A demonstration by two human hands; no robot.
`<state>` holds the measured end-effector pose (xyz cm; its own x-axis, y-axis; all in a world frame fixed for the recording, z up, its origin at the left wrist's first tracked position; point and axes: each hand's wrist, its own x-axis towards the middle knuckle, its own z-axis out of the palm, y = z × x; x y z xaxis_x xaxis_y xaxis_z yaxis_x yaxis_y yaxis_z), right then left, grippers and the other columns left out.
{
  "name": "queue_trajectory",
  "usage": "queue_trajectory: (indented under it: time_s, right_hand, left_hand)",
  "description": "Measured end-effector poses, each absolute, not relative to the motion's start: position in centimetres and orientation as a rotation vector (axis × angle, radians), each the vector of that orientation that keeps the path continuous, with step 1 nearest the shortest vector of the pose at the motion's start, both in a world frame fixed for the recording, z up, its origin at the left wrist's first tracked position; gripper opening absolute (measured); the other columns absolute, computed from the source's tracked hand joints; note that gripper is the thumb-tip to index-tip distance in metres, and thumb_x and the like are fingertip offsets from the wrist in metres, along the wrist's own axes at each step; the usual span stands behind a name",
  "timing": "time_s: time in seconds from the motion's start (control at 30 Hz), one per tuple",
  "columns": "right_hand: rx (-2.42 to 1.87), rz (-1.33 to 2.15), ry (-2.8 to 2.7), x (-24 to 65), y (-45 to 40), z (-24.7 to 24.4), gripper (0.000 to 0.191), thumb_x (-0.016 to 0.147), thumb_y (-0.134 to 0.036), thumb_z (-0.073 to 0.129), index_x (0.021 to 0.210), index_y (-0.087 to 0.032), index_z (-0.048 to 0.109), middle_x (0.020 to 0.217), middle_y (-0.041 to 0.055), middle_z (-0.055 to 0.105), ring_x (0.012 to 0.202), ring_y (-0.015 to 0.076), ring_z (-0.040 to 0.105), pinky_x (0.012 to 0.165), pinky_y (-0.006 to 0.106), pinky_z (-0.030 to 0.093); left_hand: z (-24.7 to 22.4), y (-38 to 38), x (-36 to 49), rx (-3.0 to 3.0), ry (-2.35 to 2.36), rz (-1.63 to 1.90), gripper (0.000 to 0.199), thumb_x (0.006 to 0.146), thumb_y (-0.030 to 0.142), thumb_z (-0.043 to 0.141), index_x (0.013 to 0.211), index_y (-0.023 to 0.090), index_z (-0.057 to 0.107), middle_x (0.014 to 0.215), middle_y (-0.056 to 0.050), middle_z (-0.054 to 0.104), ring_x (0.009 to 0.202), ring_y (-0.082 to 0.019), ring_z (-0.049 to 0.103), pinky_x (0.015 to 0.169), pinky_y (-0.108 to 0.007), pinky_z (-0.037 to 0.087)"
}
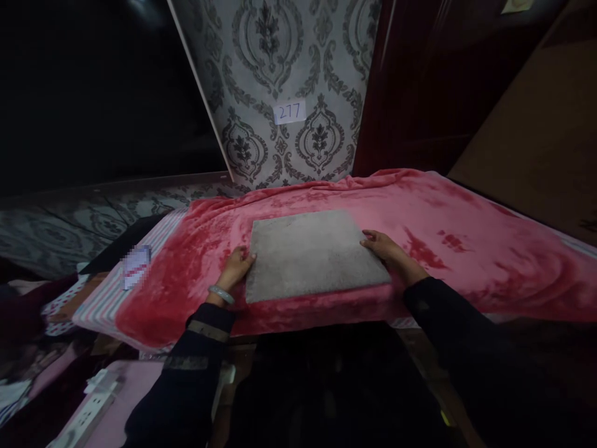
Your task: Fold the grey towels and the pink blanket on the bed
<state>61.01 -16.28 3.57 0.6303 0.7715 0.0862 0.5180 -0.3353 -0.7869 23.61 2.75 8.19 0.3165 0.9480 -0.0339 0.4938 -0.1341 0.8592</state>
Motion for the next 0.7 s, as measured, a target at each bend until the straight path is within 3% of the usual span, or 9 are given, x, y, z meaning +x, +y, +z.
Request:
queue_trajectory:
  time_s: [0.07, 0.13, 0.2, 0.27, 0.4, 0.53, 0.7]
  right_hand:
    - [-2.141, 0.275, -1.058, 60.3, -15.1, 4.6, 0.073, 0.083, -0.025, 0.058, 0.153, -0.01, 0.044, 0.138, 0.0185, 0.062, 0.12, 0.0307, 0.062, 0.104, 0.044, 0.05]
    - [-2.186, 0.137, -1.256, 58.4, -13.0, 6.5, 0.075, 0.086, -0.027, 0.058, 0.156, -0.008, 0.039, 0.153, 0.0202, 0.048, 0.139, 0.0332, 0.046, 0.116, 0.045, 0.039]
    - [-2.175, 0.077, -1.548, 55.6, -10.4, 8.4, 0.074, 0.091, -0.032, 0.055, 0.158, -0.005, 0.035, 0.161, 0.0194, 0.037, 0.149, 0.0316, 0.032, 0.122, 0.044, 0.03]
    - [-2.156, 0.092, -1.741, 52.6, -7.9, 9.7, 0.071, 0.097, -0.037, 0.049, 0.16, -0.01, 0.032, 0.165, 0.0163, 0.029, 0.152, 0.0313, 0.026, 0.122, 0.049, 0.027]
    - [-2.206, 0.058, -1.878, 48.8, -5.5, 8.7, 0.062, 0.103, -0.041, 0.038, 0.159, -0.014, 0.035, 0.167, 0.0158, 0.025, 0.153, 0.0329, 0.023, 0.12, 0.058, 0.024]
    - [-2.186, -0.048, -1.951, 48.8, -5.3, 5.9, 0.064, 0.105, -0.047, 0.032, 0.16, -0.014, 0.034, 0.166, 0.0162, 0.025, 0.154, 0.0323, 0.022, 0.121, 0.058, 0.022]
    - [-2.27, 0.057, -1.962, 53.0, -4.0, 5.9, 0.066, 0.103, -0.054, 0.037, 0.16, -0.02, 0.036, 0.165, 0.0122, 0.029, 0.153, 0.0301, 0.025, 0.122, 0.054, 0.022]
  left_hand:
    - [9.5, 3.5, 24.9, 1.906, 1.318, 0.731, 0.069, 0.081, 0.029, 0.07, 0.144, 0.009, 0.049, 0.136, -0.021, 0.063, 0.133, -0.039, 0.054, 0.114, -0.055, 0.04]
    - [10.8, 4.0, 27.2, 2.133, 1.227, 0.688, 0.072, 0.085, 0.028, 0.065, 0.152, 0.01, 0.041, 0.155, -0.02, 0.048, 0.147, -0.034, 0.04, 0.123, -0.049, 0.029]
    - [11.5, 4.1, 30.0, 2.391, 1.139, 0.568, 0.071, 0.09, 0.03, 0.058, 0.155, 0.008, 0.037, 0.162, -0.02, 0.037, 0.152, -0.032, 0.032, 0.126, -0.047, 0.023]
    - [11.2, 3.8, 32.6, 2.573, 1.157, 0.45, 0.069, 0.095, 0.036, 0.052, 0.157, 0.009, 0.035, 0.165, -0.02, 0.031, 0.155, -0.034, 0.025, 0.126, -0.054, 0.019]
    - [8.8, 2.8, 34.8, 2.766, 1.27, 0.25, 0.063, 0.099, 0.047, 0.041, 0.158, 0.024, 0.037, 0.168, -0.012, 0.027, 0.156, -0.039, 0.017, 0.121, -0.07, 0.013]
    - [7.1, 2.5, 34.5, 2.823, 1.291, 0.164, 0.064, 0.1, 0.05, 0.036, 0.159, 0.025, 0.035, 0.167, -0.012, 0.029, 0.155, -0.041, 0.018, 0.12, -0.072, 0.014]
    - [6.9, 2.9, 34.4, 2.836, 1.27, 0.196, 0.064, 0.1, 0.052, 0.035, 0.159, 0.026, 0.035, 0.167, -0.013, 0.03, 0.154, -0.042, 0.02, 0.119, -0.073, 0.016]
